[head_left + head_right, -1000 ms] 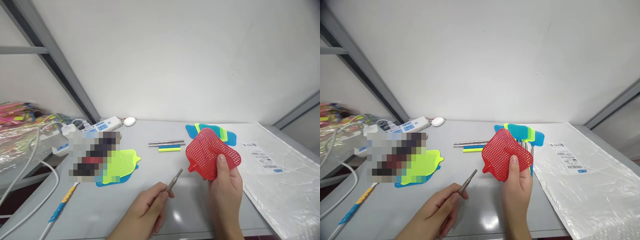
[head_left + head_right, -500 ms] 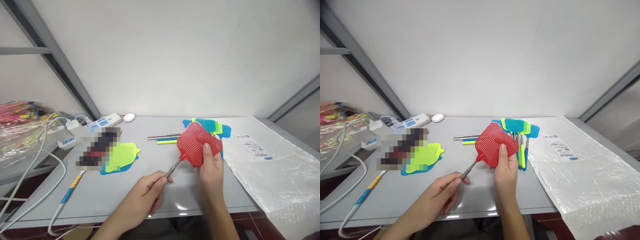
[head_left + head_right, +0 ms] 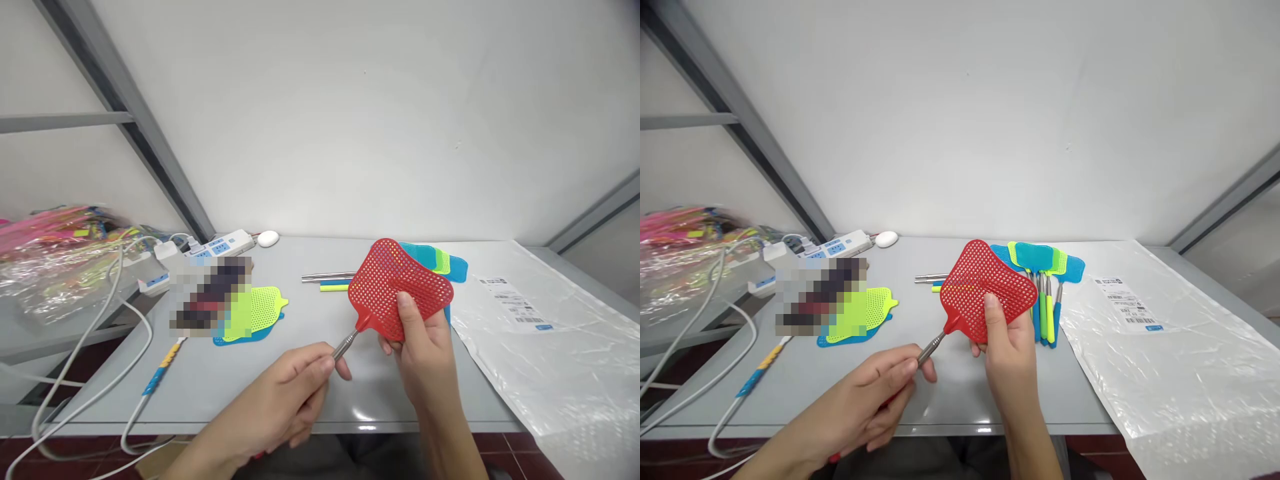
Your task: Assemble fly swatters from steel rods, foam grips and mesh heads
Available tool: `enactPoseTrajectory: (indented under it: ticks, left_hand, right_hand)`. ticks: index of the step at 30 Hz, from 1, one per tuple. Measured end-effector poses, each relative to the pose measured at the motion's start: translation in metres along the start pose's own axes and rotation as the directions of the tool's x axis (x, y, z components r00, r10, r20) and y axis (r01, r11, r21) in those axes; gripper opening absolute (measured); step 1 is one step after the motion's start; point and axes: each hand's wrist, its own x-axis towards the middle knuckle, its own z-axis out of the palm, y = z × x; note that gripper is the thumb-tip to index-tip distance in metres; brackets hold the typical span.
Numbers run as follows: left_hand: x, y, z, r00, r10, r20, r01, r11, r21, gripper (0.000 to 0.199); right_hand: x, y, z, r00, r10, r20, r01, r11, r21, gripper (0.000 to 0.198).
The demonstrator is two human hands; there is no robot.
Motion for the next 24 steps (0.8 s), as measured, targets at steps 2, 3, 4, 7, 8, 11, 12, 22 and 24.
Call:
enactPoseTrajectory:
  ticks: [2, 3, 4, 7, 8, 11, 12, 22, 24]
  left_hand:
    - [-0.004, 0.009, 0.002, 0.991, 0.058, -0.117, -0.026, 0.964, 0.265, 0.036]
    - [-0.006, 0.014, 0.003, 0.981, 0.1, -0.165, -0.026, 0.916, 0.4, 0.037]
    - [-0.008, 0.017, 0.006, 0.969, 0.146, -0.201, -0.019, 0.85, 0.527, 0.037]
    - [-0.013, 0.023, 0.014, 0.932, 0.257, -0.256, 0.042, 0.625, 0.78, 0.034]
    - [-0.014, 0.023, 0.018, 0.928, 0.268, -0.261, 0.061, 0.581, 0.811, 0.032]
    - [-0.015, 0.024, 0.029, 0.928, 0.293, -0.23, 0.026, 0.565, 0.825, 0.029]
    - [-0.015, 0.024, 0.033, 0.93, 0.306, -0.202, -0.015, 0.582, 0.813, 0.029]
    - [0.006, 0.017, 0.059, 0.99, 0.143, 0.016, -0.143, 0.971, 0.191, 0.035]
    - [0.016, 0.007, 0.055, 0.978, 0.032, 0.205, -0.011, 0.995, -0.099, 0.033]
  right_hand:
    - [-0.001, 0.0, 0.002, 1.0, 0.021, -0.012, -0.021, 1.0, 0.003, 0.017]
    - [-0.002, 0.0, 0.003, 0.999, 0.032, -0.023, -0.031, 0.999, 0.011, 0.018]
    - [-0.003, 0.0, 0.004, 0.999, 0.04, -0.032, -0.039, 0.999, 0.022, 0.019]
    - [-0.007, -0.002, 0.005, 0.998, 0.04, -0.042, -0.038, 0.998, 0.041, 0.02]
    - [-0.008, -0.003, 0.004, 0.999, 0.034, -0.04, -0.032, 0.998, 0.046, 0.02]
    - [-0.014, -0.011, 0.001, 0.999, 0.026, -0.025, -0.024, 0.998, 0.052, 0.02]
    - [-0.017, -0.013, -0.001, 0.999, 0.032, -0.006, -0.032, 0.999, 0.039, 0.021]
    - [-0.046, -0.008, -0.021, 0.961, 0.152, 0.231, -0.107, 0.975, -0.194, 0.037]
    - [-0.047, -0.003, -0.025, 0.964, 0.157, 0.216, -0.132, 0.983, -0.127, 0.034]
